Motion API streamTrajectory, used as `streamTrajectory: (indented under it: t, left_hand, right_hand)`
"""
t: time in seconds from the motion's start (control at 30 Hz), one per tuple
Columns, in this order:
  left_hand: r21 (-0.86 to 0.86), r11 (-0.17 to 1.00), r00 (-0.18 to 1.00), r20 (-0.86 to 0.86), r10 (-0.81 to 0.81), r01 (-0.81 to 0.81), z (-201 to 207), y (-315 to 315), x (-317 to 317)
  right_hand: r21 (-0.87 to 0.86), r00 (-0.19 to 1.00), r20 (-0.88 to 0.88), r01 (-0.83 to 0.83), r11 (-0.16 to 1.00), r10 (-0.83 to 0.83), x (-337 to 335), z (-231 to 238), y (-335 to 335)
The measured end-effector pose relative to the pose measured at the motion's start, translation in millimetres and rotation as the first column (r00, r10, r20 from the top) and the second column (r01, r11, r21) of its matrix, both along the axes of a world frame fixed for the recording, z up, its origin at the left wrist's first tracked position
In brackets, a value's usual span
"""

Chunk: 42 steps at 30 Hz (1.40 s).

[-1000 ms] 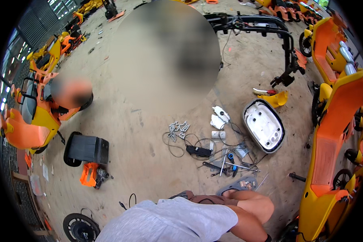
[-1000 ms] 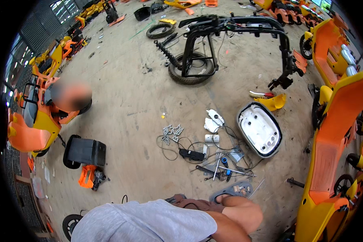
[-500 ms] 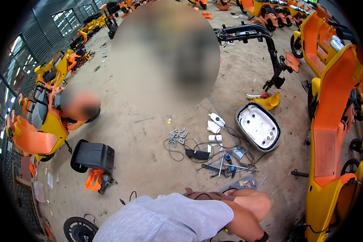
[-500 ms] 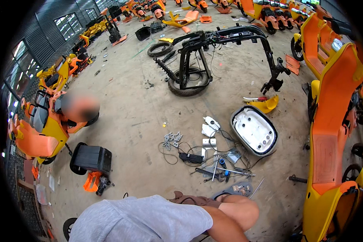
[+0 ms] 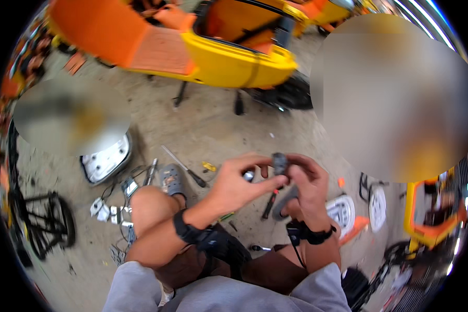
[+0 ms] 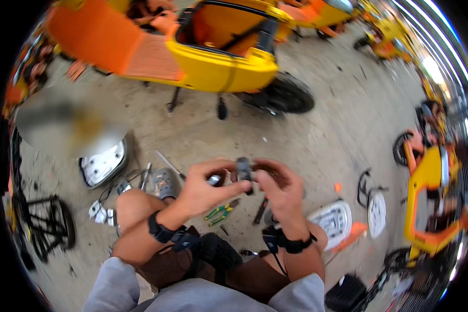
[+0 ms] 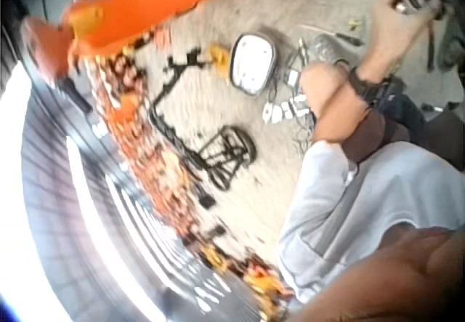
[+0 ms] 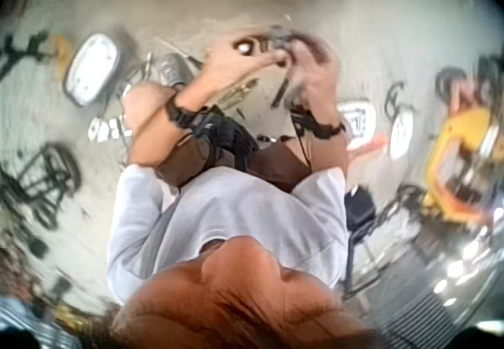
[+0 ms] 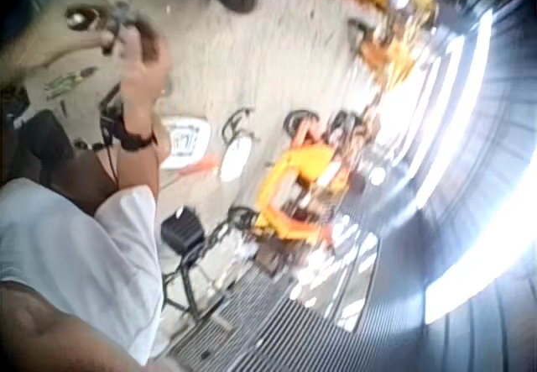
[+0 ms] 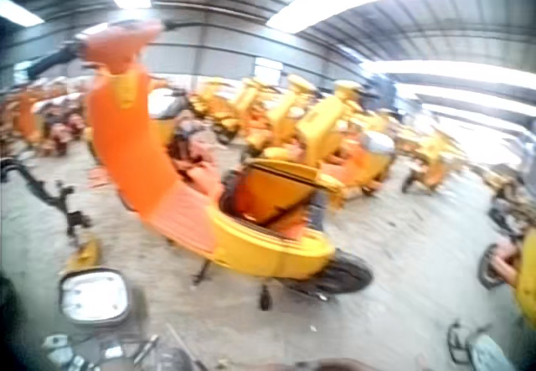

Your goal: The person uses a hammer and an adjustable wrench to manipulate a small mechanical component on the floor. They repeatedly strike the part with a hammer while holding it with the wrench and then handle the detached pieces.

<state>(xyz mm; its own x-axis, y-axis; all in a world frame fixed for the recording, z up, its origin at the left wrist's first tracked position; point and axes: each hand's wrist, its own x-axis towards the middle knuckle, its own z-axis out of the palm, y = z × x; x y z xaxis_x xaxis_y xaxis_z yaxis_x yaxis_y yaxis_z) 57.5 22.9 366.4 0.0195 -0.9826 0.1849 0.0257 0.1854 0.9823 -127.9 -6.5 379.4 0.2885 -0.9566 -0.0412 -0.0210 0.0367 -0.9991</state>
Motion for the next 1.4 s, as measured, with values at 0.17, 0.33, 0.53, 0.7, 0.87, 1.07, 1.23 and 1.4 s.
streamTrajectory:
  t: [0.17,0.33,0.53,0.7,0.87,1.07,1.23,1.4]
  left_hand:
    - [0.236,0.969,0.997,-0.016,-0.077,0.079,-4,11,-9]
    - [0.215,0.966,0.988,0.015,-0.153,0.147,-12,19,-1]
    - [0.150,0.981,0.991,0.022,-0.130,0.125,-18,18,-4]
    - [0.204,0.972,0.989,0.062,-0.136,0.121,-12,16,-6]
    - [0.224,0.963,0.985,0.048,-0.168,0.153,-19,17,-2]
    - [0.302,0.925,0.969,0.009,-0.245,0.231,-18,19,9]
    - [0.303,0.899,0.948,-0.100,-0.300,0.317,-14,21,14]
    - [0.303,0.866,0.917,-0.165,-0.364,0.398,-14,21,21]
  right_hand:
    - [-0.246,0.999,0.039,0.010,0.969,-0.001,-4,-6,14]
    - [-0.352,0.991,-0.114,0.019,0.936,-0.063,1,-5,26]
    - [-0.404,0.962,-0.234,0.036,0.914,-0.142,3,3,26]
    - [-0.364,0.964,-0.233,0.035,0.931,-0.127,0,5,24]
    - [-0.436,0.955,-0.274,-0.016,0.900,-0.116,-1,2,24]
    - [-0.346,0.959,-0.276,-0.036,0.937,-0.065,1,5,25]
    - [-0.257,0.961,-0.274,-0.036,0.966,-0.038,4,7,23]
    - [-0.231,0.962,-0.269,-0.022,0.973,-0.042,10,12,27]
